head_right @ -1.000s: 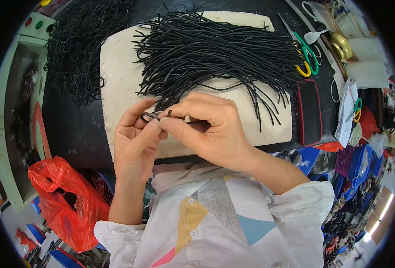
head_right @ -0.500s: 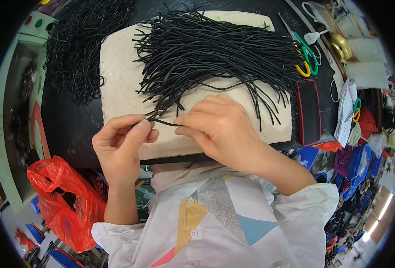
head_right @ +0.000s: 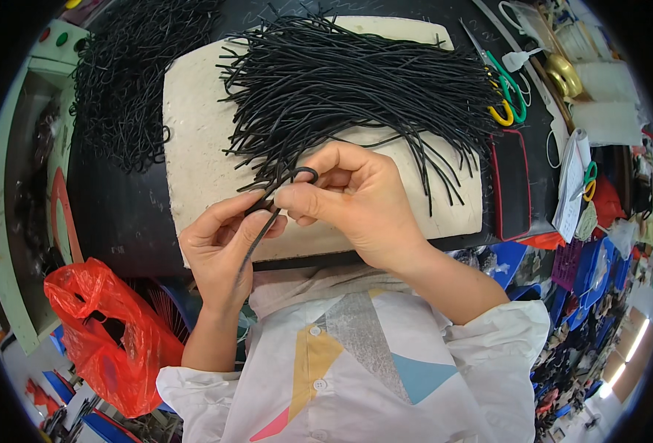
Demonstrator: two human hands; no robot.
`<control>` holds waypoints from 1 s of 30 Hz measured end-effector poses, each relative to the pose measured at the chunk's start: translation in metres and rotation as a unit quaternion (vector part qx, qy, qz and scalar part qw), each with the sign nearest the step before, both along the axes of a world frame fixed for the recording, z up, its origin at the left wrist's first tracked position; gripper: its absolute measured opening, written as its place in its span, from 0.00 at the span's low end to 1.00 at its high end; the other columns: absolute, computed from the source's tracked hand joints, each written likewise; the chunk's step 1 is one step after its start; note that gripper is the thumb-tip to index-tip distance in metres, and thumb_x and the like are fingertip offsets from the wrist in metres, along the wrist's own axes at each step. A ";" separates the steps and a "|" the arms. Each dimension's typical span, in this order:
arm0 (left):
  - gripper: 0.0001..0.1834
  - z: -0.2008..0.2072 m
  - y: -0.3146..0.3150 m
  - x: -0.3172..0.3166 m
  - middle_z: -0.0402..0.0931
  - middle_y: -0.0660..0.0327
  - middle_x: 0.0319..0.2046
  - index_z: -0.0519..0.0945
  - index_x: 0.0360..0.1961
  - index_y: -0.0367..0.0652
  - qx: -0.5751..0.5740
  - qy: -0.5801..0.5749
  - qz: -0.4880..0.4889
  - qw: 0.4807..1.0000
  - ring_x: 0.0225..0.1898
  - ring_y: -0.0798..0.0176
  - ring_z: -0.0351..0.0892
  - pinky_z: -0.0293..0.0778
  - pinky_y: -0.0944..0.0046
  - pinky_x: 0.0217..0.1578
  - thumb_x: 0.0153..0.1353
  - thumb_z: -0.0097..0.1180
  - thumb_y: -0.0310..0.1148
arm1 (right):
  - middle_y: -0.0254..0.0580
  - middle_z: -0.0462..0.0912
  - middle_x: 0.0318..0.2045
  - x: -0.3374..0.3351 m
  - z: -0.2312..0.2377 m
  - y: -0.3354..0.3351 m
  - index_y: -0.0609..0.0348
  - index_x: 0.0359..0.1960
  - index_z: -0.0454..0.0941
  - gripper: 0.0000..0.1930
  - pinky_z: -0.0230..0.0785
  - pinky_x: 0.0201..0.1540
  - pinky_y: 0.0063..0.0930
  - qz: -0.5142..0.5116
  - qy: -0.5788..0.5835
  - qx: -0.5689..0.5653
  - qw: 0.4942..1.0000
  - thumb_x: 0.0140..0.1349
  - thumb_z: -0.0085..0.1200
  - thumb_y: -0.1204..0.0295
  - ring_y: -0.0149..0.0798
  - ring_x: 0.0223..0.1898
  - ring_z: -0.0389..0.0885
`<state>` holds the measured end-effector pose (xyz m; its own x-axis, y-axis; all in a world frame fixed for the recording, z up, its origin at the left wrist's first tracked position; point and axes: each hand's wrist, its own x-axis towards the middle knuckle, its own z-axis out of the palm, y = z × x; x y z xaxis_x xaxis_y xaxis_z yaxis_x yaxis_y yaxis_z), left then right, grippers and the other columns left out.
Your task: Looping and knotting black shoelaces to prepare them for packaging or use in shoe manufacturing.
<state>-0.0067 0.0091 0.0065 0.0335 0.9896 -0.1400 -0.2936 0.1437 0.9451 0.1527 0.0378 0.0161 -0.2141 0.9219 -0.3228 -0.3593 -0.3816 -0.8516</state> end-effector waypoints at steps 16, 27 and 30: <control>0.07 0.008 0.000 -0.006 0.77 0.58 0.25 0.78 0.31 0.28 -0.141 0.031 -0.133 0.981 0.25 0.72 0.75 0.73 0.75 0.27 0.50 0.58 0.20 | 0.37 0.80 0.29 -0.004 0.019 0.027 0.63 0.42 0.74 0.18 0.67 0.34 0.20 0.121 -0.219 0.279 0.927 0.48 0.58 0.72 0.27 0.29 0.76; 0.08 0.006 0.001 -0.009 0.76 0.56 0.29 0.76 0.35 0.31 -0.133 -0.272 0.013 0.953 0.25 0.70 0.74 0.71 0.72 0.28 0.53 0.55 0.21 | 0.36 0.78 0.25 0.000 -0.016 0.018 0.61 0.27 0.76 0.02 0.68 0.29 0.23 0.009 -0.258 0.253 0.932 0.51 0.54 0.78 0.29 0.27 0.75; 0.07 -0.006 0.006 0.002 0.75 0.61 0.28 0.77 0.35 0.32 -0.113 -0.231 0.117 0.959 0.27 0.73 0.71 0.67 0.75 0.29 0.53 0.56 0.22 | 0.29 0.74 0.25 -0.002 -0.024 -0.005 0.50 0.25 0.77 0.07 0.59 0.34 0.24 -0.069 -0.470 0.577 0.664 0.40 0.55 0.74 0.31 0.30 0.71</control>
<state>-0.0049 0.0150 0.0004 -0.0761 0.9238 -0.3753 -0.7233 0.2079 0.6585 0.1504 0.0332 -0.0078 -0.3065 0.6607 0.6852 0.5753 0.7021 -0.4197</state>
